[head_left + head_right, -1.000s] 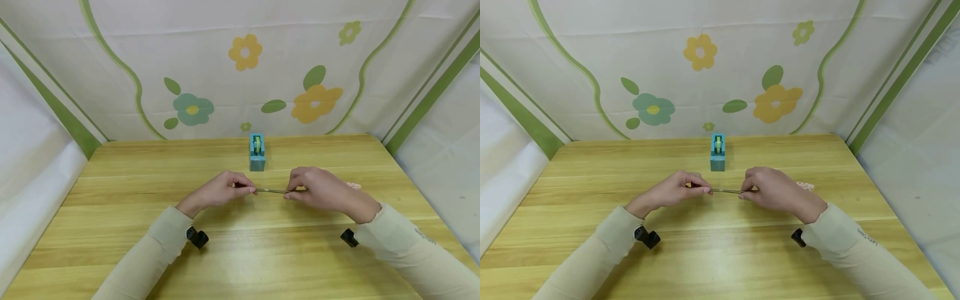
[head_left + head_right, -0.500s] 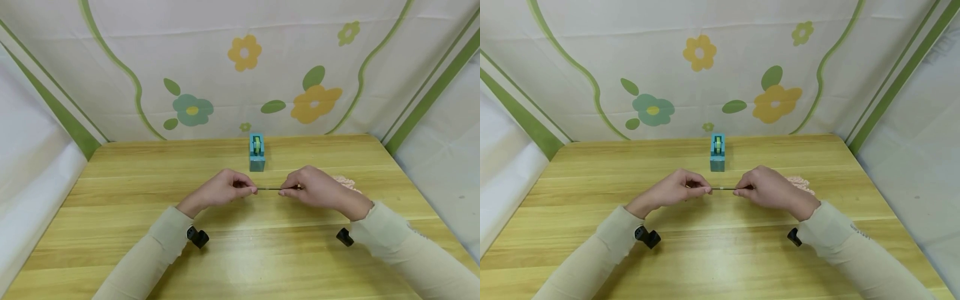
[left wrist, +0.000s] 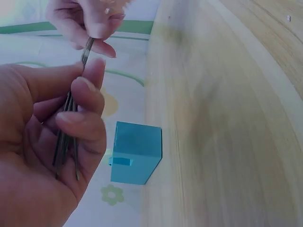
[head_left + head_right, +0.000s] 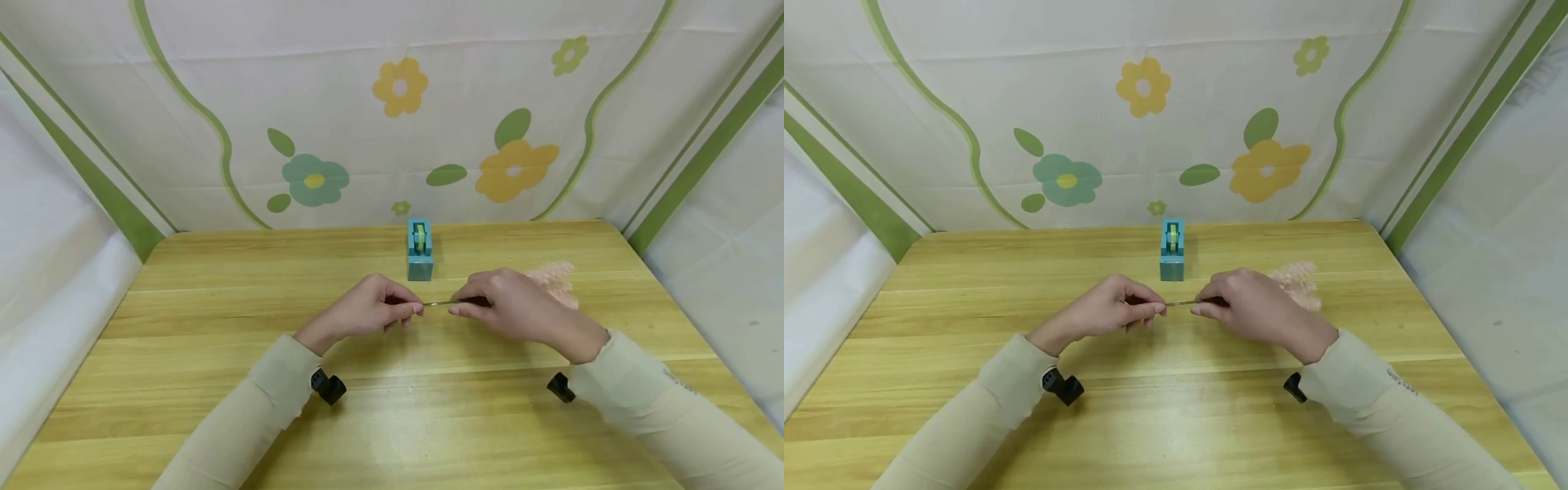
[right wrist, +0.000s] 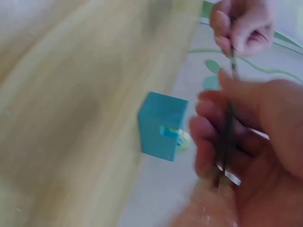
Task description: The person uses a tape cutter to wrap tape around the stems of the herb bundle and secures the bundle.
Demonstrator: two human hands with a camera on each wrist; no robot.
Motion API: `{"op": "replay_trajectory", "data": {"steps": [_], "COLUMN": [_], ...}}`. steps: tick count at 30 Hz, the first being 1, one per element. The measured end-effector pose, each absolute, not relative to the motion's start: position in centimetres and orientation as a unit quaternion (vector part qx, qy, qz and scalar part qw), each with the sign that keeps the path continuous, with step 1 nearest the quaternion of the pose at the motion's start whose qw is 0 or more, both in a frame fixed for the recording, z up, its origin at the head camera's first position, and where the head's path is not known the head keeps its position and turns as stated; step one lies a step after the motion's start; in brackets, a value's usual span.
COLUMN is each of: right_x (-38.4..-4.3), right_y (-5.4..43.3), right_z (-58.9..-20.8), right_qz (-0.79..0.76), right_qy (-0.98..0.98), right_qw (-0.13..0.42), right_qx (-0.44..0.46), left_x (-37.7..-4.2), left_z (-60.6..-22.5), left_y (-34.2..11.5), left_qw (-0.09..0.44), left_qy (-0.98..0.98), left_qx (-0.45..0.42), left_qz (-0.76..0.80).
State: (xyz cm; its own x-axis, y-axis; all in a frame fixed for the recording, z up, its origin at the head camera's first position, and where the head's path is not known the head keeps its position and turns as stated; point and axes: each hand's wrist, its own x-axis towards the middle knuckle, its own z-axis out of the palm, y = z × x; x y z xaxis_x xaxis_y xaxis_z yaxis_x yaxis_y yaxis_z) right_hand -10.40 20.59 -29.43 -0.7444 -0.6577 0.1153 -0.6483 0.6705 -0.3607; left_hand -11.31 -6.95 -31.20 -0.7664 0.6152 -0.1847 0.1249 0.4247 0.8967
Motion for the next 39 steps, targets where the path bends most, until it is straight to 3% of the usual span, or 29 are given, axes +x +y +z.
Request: {"op": "replay_trajectory", "data": {"steps": [4,11,14,20,23,30,33,39], "right_x": [-10.7,-10.4,-10.2,-10.6,-10.9,-11.0,-11.1,-11.8], "right_y": [20.6,20.4,20.1,19.9,20.1,19.8,19.6,19.7], "right_z": [-29.2,-29.8,-29.9,-29.5,-29.6,-30.2,-30.2,-29.8], "right_qz": [-0.196,-0.153,-0.141,-0.193,-0.220,-0.195,-0.189,-0.237], "right_qy": [0.906,0.893,0.900,0.916,0.905,0.903,0.914,0.914], "right_qw": [0.032,-0.069,-0.085,-0.003,0.011,-0.094,-0.072,0.048], "right_qx": [-0.375,-0.417,-0.403,-0.353,-0.363,-0.371,-0.351,-0.326], "left_x": [-11.3,-11.6,-11.7,-11.4,-11.5,-12.0,-12.0,-11.9], "left_z": [-31.2,-31.2,-31.0,-30.8,-30.8,-31.0,-31.1,-31.1], "left_y": [-6.9,-6.7,-6.6,-6.4,-6.3,-6.3,-6.3,-6.3], "left_qw": [0.236,0.220,0.214,0.196,0.193,0.207,0.215,0.195], "left_qy": [0.815,0.837,0.838,0.842,0.844,0.844,0.837,0.838], "left_qx": [0.233,0.269,0.278,0.259,0.253,0.270,0.270,0.247], "left_qz": [0.475,0.423,0.417,0.431,0.431,0.414,0.425,0.446]}}
